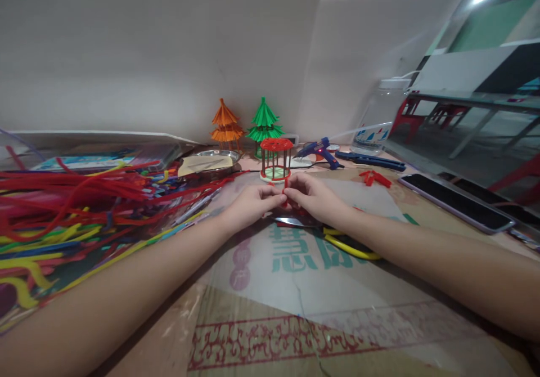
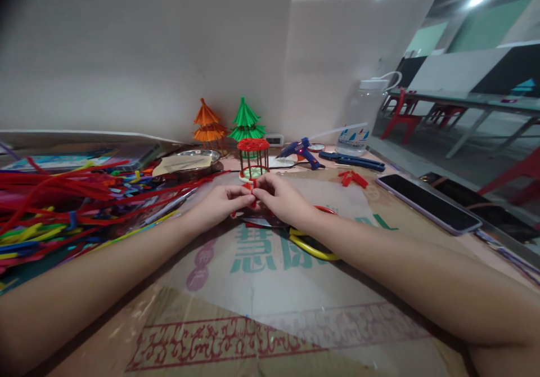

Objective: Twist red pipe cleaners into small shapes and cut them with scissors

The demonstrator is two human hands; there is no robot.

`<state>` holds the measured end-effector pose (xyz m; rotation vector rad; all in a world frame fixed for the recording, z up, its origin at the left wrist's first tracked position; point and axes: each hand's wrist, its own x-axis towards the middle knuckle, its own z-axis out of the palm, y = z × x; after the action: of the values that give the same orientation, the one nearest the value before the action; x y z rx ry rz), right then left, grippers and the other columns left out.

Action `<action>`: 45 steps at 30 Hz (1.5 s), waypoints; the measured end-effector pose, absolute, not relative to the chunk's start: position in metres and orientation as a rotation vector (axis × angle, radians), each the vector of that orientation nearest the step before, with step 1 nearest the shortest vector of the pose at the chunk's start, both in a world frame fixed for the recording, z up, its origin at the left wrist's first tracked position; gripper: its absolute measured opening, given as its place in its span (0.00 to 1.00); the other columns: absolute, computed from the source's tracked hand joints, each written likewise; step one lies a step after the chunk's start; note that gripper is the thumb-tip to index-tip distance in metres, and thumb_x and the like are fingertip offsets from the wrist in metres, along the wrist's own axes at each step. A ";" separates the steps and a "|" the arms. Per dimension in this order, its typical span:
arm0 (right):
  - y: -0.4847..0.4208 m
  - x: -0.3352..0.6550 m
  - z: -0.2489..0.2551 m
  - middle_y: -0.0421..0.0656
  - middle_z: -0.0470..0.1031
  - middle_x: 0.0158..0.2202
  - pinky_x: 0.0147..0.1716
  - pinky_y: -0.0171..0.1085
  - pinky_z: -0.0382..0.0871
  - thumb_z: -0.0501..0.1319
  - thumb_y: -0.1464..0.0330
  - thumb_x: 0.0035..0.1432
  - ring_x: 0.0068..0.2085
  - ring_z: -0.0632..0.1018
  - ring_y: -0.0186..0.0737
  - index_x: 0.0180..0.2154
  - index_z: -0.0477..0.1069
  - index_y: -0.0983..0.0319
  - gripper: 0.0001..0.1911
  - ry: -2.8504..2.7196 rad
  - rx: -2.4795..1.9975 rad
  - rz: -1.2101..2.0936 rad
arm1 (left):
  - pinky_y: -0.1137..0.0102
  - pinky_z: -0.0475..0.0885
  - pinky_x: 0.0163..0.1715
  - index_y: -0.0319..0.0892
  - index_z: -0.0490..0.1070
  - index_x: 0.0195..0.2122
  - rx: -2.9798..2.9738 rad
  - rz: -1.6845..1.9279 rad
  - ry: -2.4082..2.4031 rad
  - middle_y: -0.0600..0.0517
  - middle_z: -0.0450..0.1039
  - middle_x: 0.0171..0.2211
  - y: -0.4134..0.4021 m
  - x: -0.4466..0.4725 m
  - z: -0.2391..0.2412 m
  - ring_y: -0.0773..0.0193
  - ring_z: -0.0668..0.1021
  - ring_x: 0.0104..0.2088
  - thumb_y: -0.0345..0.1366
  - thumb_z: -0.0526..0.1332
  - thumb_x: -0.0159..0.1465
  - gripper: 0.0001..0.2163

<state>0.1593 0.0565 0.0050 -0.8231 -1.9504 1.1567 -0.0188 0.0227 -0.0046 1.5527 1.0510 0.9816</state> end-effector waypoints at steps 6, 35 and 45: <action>0.052 0.159 0.010 0.34 0.67 0.25 0.22 0.33 0.61 0.59 0.65 0.57 0.23 0.68 0.31 0.33 0.62 0.60 0.07 -1.950 -0.849 1.170 | 0.72 0.68 0.30 0.38 0.76 0.33 1.535 1.004 1.009 0.48 0.80 0.32 0.023 -0.018 -0.005 0.65 0.78 0.30 0.43 0.64 0.58 0.12; 0.045 0.217 0.059 0.42 0.74 0.33 0.32 0.38 0.67 0.59 0.64 0.58 0.34 0.75 0.41 0.42 0.70 0.60 0.11 -2.578 -0.966 0.584 | 0.69 0.72 0.37 0.40 0.74 0.31 1.473 1.005 1.055 0.50 0.80 0.31 0.019 -0.015 -0.003 0.63 0.80 0.33 0.40 0.65 0.58 0.08; 0.031 0.245 0.064 0.46 0.77 0.38 0.29 0.38 0.64 0.56 0.58 0.60 0.34 0.76 0.43 0.45 0.74 0.58 0.17 -2.792 -1.150 0.326 | 0.69 0.73 0.38 0.40 0.73 0.32 1.489 1.011 1.057 0.50 0.80 0.31 0.019 -0.017 -0.006 0.64 0.80 0.33 0.41 0.65 0.59 0.09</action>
<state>0.2447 0.0310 0.0643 -1.1503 -2.7916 0.3263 -0.0173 0.0194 -0.0062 1.4892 1.0568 1.0109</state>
